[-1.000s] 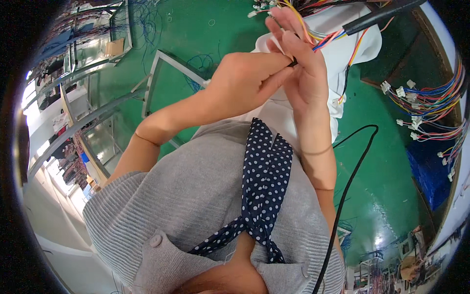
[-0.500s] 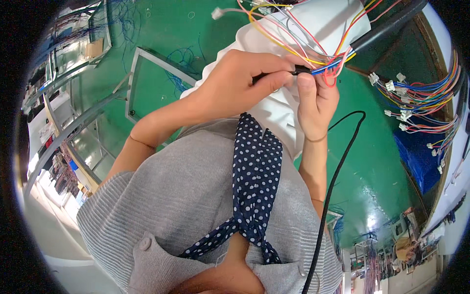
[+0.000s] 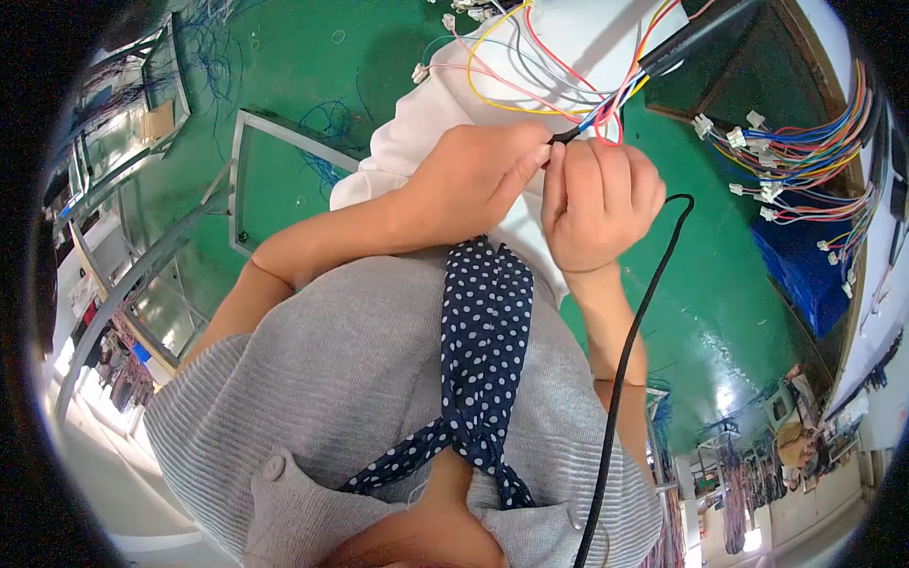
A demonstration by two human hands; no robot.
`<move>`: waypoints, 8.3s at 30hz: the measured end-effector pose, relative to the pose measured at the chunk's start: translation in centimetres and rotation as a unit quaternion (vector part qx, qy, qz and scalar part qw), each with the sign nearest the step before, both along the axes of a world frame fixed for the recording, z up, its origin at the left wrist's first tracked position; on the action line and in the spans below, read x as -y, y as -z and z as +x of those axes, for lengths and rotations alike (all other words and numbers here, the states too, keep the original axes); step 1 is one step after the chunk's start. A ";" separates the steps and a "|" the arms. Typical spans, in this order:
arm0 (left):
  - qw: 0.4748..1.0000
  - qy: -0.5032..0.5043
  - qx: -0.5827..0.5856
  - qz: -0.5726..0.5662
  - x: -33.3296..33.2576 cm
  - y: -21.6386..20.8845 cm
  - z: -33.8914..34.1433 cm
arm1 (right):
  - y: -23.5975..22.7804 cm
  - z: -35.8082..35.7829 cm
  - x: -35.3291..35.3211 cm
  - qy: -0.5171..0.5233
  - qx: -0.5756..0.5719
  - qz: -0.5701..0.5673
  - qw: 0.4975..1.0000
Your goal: The person sorts through wire bundles and wraps electrical tape around sections of the wires by hand.
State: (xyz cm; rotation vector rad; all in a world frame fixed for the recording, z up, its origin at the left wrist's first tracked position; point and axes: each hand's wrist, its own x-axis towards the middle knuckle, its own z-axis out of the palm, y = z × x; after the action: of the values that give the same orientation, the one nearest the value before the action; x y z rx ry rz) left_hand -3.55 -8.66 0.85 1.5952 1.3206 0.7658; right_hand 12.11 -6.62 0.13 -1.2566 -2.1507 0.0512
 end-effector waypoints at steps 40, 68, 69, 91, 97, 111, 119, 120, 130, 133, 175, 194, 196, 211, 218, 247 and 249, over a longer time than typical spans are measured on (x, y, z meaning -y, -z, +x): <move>0.901 0.053 -0.239 0.358 -7.7 0.9 -5.8 | 0.0 1.9 -4.7 -0.084 -0.546 -0.402 0.730; 0.999 -0.025 -0.012 -0.026 8.2 -1.7 -12.9 | -5.8 -7.0 -0.5 -0.282 -0.440 -0.603 0.603; 0.993 -0.069 0.013 -0.095 8.0 -2.7 -12.7 | -5.8 -7.5 -0.5 -0.301 -0.384 -0.579 0.653; 0.971 -0.175 0.150 0.064 2.8 -1.7 -8.6 | -4.0 -7.7 -0.6 -0.151 -0.250 -0.496 0.818; 0.915 -0.235 0.290 -0.151 3.0 -2.8 -10.5 | -6.4 -5.8 1.2 -0.227 -0.369 -0.438 0.787; 0.928 -0.242 0.246 -0.141 8.1 -4.0 -11.4 | 0.3 -9.3 2.8 -0.181 -0.474 -0.682 0.527; 0.906 -0.255 0.287 -0.176 8.5 -3.4 -11.9 | 0.8 -9.9 2.7 -0.219 -0.499 -0.662 0.514; 0.904 -0.257 0.292 -0.177 8.5 -3.4 -12.0 | 0.7 -10.0 2.7 -0.217 -0.498 -0.664 0.514; 0.905 -0.256 0.293 -0.171 8.1 -3.0 -11.8 | 0.8 -9.8 2.5 -0.246 -0.510 -0.629 0.533; 0.910 -0.256 0.280 -0.166 8.1 -2.9 -11.6 | 1.1 -9.6 2.6 -0.250 -0.515 -0.617 0.540; 0.974 -0.183 0.116 -0.060 8.8 -3.0 -11.6 | -1.0 -7.5 1.9 -0.253 -0.516 -0.750 0.328; 0.817 -0.133 0.420 -0.371 7.9 -3.7 -11.8 | 2.6 -5.8 0.6 -0.370 -0.520 -0.752 0.163; 0.797 -0.138 0.436 -0.394 7.8 -3.9 -11.9 | 2.4 -6.3 2.1 -0.247 -0.462 -0.698 0.488; 0.787 -0.183 0.498 -0.313 8.7 -3.9 -12.3 | 1.4 -7.6 1.7 -0.264 -0.364 -0.676 0.584; 0.972 -0.143 0.136 -0.129 8.3 -3.7 -11.4 | -1.0 -6.3 0.0 -0.248 -0.552 -0.740 0.293; 0.989 -0.097 0.042 -0.104 6.7 -3.9 -10.5 | -4.3 -6.0 0.1 -0.173 -0.594 -0.734 0.280; 0.960 -0.092 0.117 -0.238 6.5 -4.7 -10.9 | -2.2 -4.8 0.3 -0.240 -0.547 -0.736 0.318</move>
State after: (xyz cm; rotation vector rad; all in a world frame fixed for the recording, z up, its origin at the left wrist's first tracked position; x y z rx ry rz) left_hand -14.50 -15.20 5.51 0.9817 1.3637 0.6607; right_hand 7.32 -6.96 2.28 -0.5048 -0.5230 2.6568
